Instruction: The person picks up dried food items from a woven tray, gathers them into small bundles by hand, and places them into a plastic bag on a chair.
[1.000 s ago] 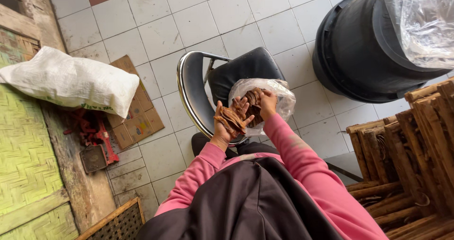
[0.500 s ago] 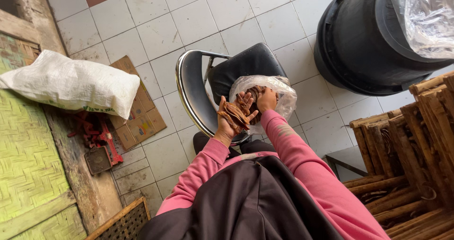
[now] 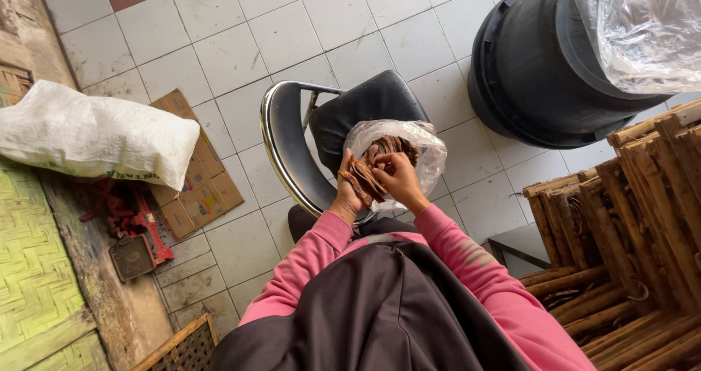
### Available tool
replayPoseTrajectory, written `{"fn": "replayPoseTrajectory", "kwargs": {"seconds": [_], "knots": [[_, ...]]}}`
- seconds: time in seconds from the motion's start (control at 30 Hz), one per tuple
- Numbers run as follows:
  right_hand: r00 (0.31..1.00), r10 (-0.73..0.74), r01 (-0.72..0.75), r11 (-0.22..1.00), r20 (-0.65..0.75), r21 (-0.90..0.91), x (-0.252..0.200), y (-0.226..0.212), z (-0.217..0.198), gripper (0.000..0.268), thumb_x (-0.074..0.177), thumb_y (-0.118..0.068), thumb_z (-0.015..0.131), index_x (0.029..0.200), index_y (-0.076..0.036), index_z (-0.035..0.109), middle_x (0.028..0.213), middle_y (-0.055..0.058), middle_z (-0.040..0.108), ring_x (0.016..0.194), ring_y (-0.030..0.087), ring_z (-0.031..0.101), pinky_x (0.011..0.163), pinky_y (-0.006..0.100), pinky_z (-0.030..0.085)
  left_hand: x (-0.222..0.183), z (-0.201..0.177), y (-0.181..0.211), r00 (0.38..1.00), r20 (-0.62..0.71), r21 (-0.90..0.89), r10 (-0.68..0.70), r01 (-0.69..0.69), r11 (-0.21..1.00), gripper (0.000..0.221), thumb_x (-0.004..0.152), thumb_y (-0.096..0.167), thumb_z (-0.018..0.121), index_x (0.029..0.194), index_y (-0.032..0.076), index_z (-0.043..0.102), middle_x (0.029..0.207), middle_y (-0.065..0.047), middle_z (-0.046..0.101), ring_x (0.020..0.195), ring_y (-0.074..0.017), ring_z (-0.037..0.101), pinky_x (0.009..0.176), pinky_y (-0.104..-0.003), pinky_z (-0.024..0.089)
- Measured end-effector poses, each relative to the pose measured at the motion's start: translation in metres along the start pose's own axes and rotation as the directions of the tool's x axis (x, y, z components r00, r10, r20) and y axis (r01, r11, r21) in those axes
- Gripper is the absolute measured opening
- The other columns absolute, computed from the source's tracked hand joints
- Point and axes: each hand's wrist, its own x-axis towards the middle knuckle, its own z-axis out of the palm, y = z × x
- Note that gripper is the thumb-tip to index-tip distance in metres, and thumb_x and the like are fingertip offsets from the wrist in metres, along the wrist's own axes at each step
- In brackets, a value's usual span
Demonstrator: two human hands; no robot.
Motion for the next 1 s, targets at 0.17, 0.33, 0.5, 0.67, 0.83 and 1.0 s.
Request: {"fn": "replayPoseTrajectory", "kwargs": {"seconds": [0.17,0.33,0.5,0.67,0.83,1.0], "knots": [[0.991,0.129,-0.133,0.939,0.034,0.318,0.015,0.024,0.004,0.024,0.094,-0.011,0.071,0.114,-0.001,0.063,0.100,0.009,0.072,0.088,0.014,0.069,0.077,0.029,0.058,-0.006,-0.001,0.003,0.991,-0.132,0.052,-0.019,0.026,0.998,0.080,0.100,0.071,0.046,0.154,0.011,0.050,0.146,-0.011,0.059,0.134,-0.0285,0.055,0.115,-0.053,0.042],[0.935,0.354,-0.299,0.809,-0.012,0.506,0.050,0.076,-0.010,0.023,0.097,-0.016,0.067,0.117,-0.005,0.067,0.101,0.004,0.072,0.089,0.012,0.067,0.075,0.029,0.054,-0.019,0.021,0.003,0.979,-0.201,0.017,-0.032,0.036,0.999,0.081,0.095,0.070,0.041,0.153,0.014,0.044,0.148,-0.010,0.056,0.138,-0.0244,0.053,0.110,-0.064,0.041],[0.905,0.225,-0.226,0.973,-0.362,0.042,0.097,0.104,-0.004,0.025,0.101,-0.024,0.068,0.111,-0.001,0.073,0.101,0.013,0.076,0.094,0.027,0.071,0.083,0.037,0.056,-0.032,0.033,0.003,0.989,-0.143,-0.038,-0.033,0.028,0.999,0.074,0.100,0.068,0.042,0.148,0.013,0.049,0.149,-0.013,0.055,0.137,-0.0272,0.054,0.109,-0.063,0.044],[0.925,-0.182,-0.060,0.797,-0.334,-0.601,0.111,0.116,0.009,0.026,0.095,-0.025,0.067,0.107,-0.004,0.076,0.104,0.024,0.073,0.099,0.045,0.065,0.087,0.054,0.048,-0.034,0.049,0.009,0.991,-0.132,-0.043,-0.005,-0.001,0.999,0.070,0.101,0.067,0.044,0.146,0.013,0.050,0.147,-0.012,0.056,0.135,-0.0262,0.055,0.107,-0.064,0.046],[0.979,-0.094,-0.086,0.622,-0.182,-0.779,0.104,0.108,0.012,0.022,0.091,-0.020,0.065,0.103,-0.003,0.073,0.099,0.022,0.073,0.097,0.040,0.068,0.089,0.052,0.050,-0.035,0.052,0.011,0.990,-0.138,-0.010,-0.004,0.002,1.000,0.067,0.102,0.066,0.044,0.141,0.013,0.056,0.144,-0.011,0.059,0.134,-0.0261,0.057,0.106,-0.062,0.048],[0.992,0.016,-0.035,0.987,-0.122,-0.155,0.058,0.049,-0.006,0.023,0.097,-0.023,0.064,0.105,-0.002,0.071,0.093,0.016,0.072,0.086,0.029,0.068,0.077,0.042,0.054,-0.017,0.030,0.006,0.983,-0.184,-0.014,0.024,-0.027,1.000,0.062,0.103,0.065,0.044,0.131,0.012,0.063,0.131,-0.010,0.068,0.125,-0.0258,0.064,0.102,-0.058,0.052]]}}
